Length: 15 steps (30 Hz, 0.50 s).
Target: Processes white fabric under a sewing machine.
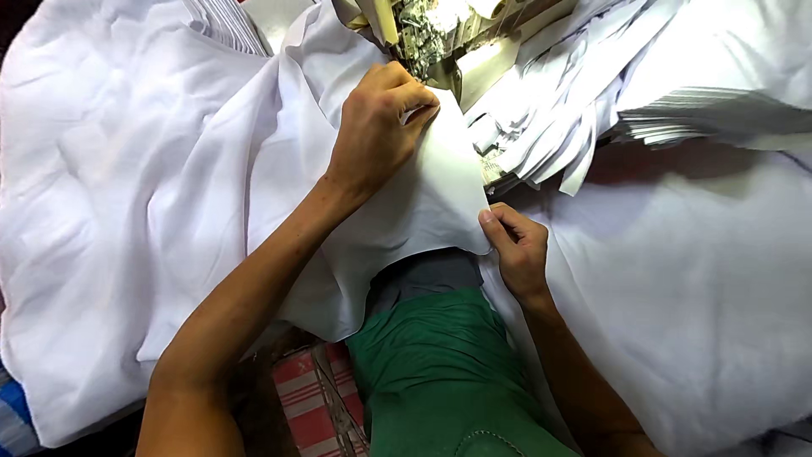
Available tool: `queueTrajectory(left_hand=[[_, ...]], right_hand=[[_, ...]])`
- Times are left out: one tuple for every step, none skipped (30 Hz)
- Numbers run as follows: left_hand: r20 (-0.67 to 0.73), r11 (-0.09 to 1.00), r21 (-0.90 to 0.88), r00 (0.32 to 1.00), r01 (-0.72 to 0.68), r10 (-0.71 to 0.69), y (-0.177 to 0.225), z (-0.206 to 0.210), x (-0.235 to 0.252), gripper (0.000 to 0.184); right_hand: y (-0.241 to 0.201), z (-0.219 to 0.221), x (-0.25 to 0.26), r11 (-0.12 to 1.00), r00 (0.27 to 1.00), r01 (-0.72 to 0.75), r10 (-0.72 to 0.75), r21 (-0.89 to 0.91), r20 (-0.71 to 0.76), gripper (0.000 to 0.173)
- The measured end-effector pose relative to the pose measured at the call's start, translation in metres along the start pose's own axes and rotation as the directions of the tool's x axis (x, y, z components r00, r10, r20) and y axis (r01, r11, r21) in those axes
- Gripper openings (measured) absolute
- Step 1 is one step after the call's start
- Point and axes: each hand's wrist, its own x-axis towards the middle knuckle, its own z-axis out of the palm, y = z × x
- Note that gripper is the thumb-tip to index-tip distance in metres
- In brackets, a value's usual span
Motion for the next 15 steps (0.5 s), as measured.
queueTrajectory(left_hand=[[0.005,1.0,0.019,1.0,-0.01,0.01,0.0,-0.001,-0.002,0.016],[0.017,0.999,0.04,1.0,-0.015,0.014,0.001,-0.002,-0.005,0.018],[0.032,0.998,0.054,0.999,-0.016,0.015,0.002,-0.002,-0.01,0.02],[0.053,0.998,0.067,0.999,-0.011,0.007,0.004,-0.004,-0.015,0.023],[0.078,0.997,0.08,0.997,0.003,-0.009,0.006,-0.005,-0.021,0.027],[0.104,0.996,0.093,0.994,0.016,-0.025,0.009,-0.006,-0.027,0.031],[0.129,0.994,0.104,0.991,0.03,-0.043,0.011,-0.007,-0.033,0.035],[0.149,0.993,0.11,0.987,0.043,-0.059,0.011,-0.008,-0.04,0.04],[0.17,0.991,0.12,0.982,0.061,-0.081,0.01,-0.01,-0.046,0.044],[0.188,0.989,0.13,0.977,0.077,-0.101,0.008,-0.011,-0.051,0.047],[0.203,0.987,0.137,0.972,0.087,-0.114,0.006,-0.013,-0.055,0.05],[0.219,0.986,0.139,0.968,0.094,-0.123,0.003,-0.014,-0.057,0.051],[0.233,0.984,0.146,0.964,0.098,-0.13,0.001,-0.016,-0.057,0.053],[0.246,0.983,0.153,0.959,0.102,-0.138,0.0,-0.017,-0.056,0.055],[0.256,0.981,0.158,0.955,0.109,-0.147,-0.002,-0.017,-0.055,0.057]], right_hand=[[0.0,0.0,0.0,1.0,1.0,0.003,-0.003,-0.001,0.003,0.022],[0.001,0.0,0.0,1.0,1.0,0.006,-0.006,-0.004,0.005,0.022],[0.001,0.001,0.001,1.0,1.0,0.014,-0.014,-0.01,0.005,0.022],[0.001,0.001,0.001,1.0,1.0,0.021,-0.021,-0.014,0.006,0.023],[0.001,0.002,0.002,1.0,1.0,0.028,-0.028,-0.014,0.009,0.023],[0.0,0.003,0.002,0.999,0.999,0.033,-0.033,-0.014,0.014,0.023],[0.0,0.004,0.002,0.999,0.999,0.04,-0.04,-0.009,0.022,0.023],[-0.001,0.006,0.002,0.999,0.998,0.046,-0.046,0.001,0.032,0.023],[-0.002,0.009,0.002,0.999,0.998,0.051,-0.051,0.009,0.043,0.023],[-0.002,0.012,0.002,0.998,0.997,0.055,-0.056,0.014,0.056,0.023],[-0.002,0.015,0.002,0.998,0.996,0.058,-0.059,0.02,0.065,0.022],[-0.002,0.017,0.002,0.998,0.996,0.058,-0.06,0.027,0.073,0.022],[-0.002,0.02,0.003,0.998,0.995,0.059,-0.061,0.032,0.077,0.022],[-0.002,0.022,0.005,0.998,0.995,0.059,-0.062,0.031,0.077,0.022],[-0.002,0.023,0.006,0.998,0.995,0.061,-0.063,0.03,0.078,0.021]])
